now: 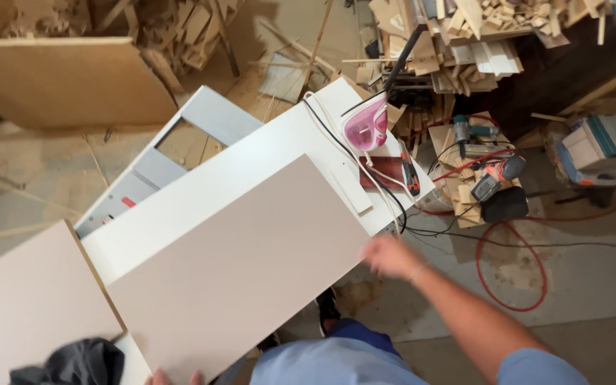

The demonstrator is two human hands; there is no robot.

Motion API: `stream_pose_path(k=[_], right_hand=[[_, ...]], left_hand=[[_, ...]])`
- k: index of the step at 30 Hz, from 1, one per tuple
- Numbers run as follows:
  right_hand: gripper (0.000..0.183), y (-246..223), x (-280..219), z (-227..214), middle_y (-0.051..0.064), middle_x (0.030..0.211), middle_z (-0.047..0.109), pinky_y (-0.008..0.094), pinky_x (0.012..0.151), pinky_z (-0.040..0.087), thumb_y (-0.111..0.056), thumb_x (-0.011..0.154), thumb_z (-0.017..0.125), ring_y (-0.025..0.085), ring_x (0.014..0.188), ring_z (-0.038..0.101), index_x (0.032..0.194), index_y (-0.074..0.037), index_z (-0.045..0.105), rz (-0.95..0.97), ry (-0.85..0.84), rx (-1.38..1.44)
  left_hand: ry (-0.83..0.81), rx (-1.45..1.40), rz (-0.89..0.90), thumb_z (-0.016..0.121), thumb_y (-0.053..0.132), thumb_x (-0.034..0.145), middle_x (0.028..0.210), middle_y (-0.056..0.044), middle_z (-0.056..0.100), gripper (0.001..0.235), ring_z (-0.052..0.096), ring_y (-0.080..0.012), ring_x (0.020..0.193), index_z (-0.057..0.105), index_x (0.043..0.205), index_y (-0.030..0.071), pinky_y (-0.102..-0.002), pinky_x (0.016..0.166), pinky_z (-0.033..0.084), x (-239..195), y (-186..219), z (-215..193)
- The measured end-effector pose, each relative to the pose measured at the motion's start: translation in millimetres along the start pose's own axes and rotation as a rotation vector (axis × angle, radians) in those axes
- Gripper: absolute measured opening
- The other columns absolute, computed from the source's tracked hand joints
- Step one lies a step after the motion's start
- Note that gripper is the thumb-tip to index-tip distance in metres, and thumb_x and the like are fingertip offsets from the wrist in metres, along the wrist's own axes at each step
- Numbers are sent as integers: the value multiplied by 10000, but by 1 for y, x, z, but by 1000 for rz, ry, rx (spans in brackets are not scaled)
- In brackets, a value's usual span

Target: Applying edge banding to a wooden board using an iron and trimming the excess with a utility knife

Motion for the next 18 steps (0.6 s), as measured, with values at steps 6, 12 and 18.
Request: stream_pose_path(k=[6, 12, 18], right_hand=[[249, 12, 39, -190, 14, 814, 633, 318, 530, 425, -398, 1037, 634, 202, 685, 580, 1012, -154, 592, 47, 895, -308], [495, 40, 89, -220, 209, 1188, 652, 583, 812, 522, -427, 918, 722, 468, 1040, 644, 1243, -67, 627, 27, 890, -320], [314, 41, 38, -226, 150, 1127, 693, 452, 733, 578, -204, 890, 689, 333, 935, 677, 1175, -93, 619, 93, 862, 148]], left_hand=[[-215, 210, 97, 753, 671, 662, 1356, -161, 689, 795, 698, -329, 1184, 704, 1262, 153, -455, 951, 583, 31, 134, -3], [-467, 228, 96, 723, 612, 745, 1506, -183, 547, 830, 541, -376, 1369, 586, 1397, 117, -485, 1094, 462, 35, 169, 22], [-461, 233, 188, 708, 598, 785, 1499, -191, 560, 796, 538, -371, 1367, 599, 1404, 108, -475, 1141, 447, 40, 166, 23]])
Point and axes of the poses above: each hand's wrist, its own x-axis towards the middle knuckle, its own z-axis out of the palm, y = z × x, the point moved 8 cm from there along x, towards the middle knuckle
